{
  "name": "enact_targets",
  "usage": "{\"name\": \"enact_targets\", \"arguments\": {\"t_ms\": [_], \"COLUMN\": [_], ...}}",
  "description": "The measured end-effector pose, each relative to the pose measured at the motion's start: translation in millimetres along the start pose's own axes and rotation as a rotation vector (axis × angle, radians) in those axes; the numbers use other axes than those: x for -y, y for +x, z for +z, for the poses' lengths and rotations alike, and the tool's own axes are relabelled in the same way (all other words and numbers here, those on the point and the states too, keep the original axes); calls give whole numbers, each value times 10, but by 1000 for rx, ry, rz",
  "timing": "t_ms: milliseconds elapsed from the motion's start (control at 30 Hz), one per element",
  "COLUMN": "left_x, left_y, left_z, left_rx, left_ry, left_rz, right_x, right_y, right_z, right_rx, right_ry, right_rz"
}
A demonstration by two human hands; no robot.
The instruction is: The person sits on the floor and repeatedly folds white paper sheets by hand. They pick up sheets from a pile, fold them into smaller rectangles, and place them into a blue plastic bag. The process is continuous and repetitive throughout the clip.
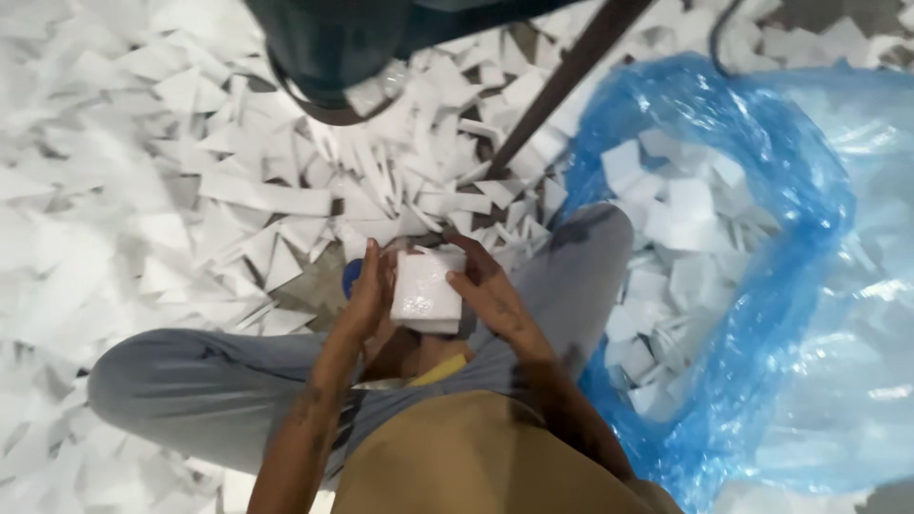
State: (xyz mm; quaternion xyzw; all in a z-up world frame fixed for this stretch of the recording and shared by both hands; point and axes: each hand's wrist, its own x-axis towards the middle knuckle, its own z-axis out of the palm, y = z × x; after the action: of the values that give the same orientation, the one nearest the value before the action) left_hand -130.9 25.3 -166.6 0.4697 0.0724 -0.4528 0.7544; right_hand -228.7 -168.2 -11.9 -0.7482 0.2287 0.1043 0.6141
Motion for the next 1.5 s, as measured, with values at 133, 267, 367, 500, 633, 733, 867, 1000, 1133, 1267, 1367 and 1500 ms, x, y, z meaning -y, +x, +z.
{"name": "enact_targets", "arguments": {"t_ms": [133,267,367,500,633,733,867,1000,1133,1267,1367,1500], "left_x": [197,334,355,416,351,395,456,542,407,253,267,308], "left_y": [334,454,436,283,275,238,388,676,1060,1395,1406,1344], "left_z": [-326,-634,-692,-464,-181,-208,-463,-644,-692,-607,-540,-561], "left_rx": [-12,-159,-174,-269,-196,-197,-250,-293,-381,-562,-442,-458], "left_ry": [489,756,804,1253,1450,1555,1509,1368,1374,1281,1317,1279], "left_rz": [15,43,35,-87,-22,-171,-166,-164,-87,294,213,199], "right_x": [-145,-512,-967,-1531,-1835,-2011,-2064,-2001,-2038,-2168,-2288,-2311], "right_y": [-357,-1274,-1813,-1796,-425,167,541,671,608,316,-105,-701], "right_z": [-795,-2308,-3172,-3372,-3035,-2711,-2551,-2650,-2688,-2665,-2650,-2672], "right_rx": [-72,-462,-1011,-692,-856,-992,-923,-918,-872,-748,-939,-1040], "right_ry": [83,-111,-371,813,889,-621,-1048,-1041,-924,-832,-625,-413], "right_rz": [-56,-96,-865,-1137,-261,1,237,428,224,300,163,39]}}
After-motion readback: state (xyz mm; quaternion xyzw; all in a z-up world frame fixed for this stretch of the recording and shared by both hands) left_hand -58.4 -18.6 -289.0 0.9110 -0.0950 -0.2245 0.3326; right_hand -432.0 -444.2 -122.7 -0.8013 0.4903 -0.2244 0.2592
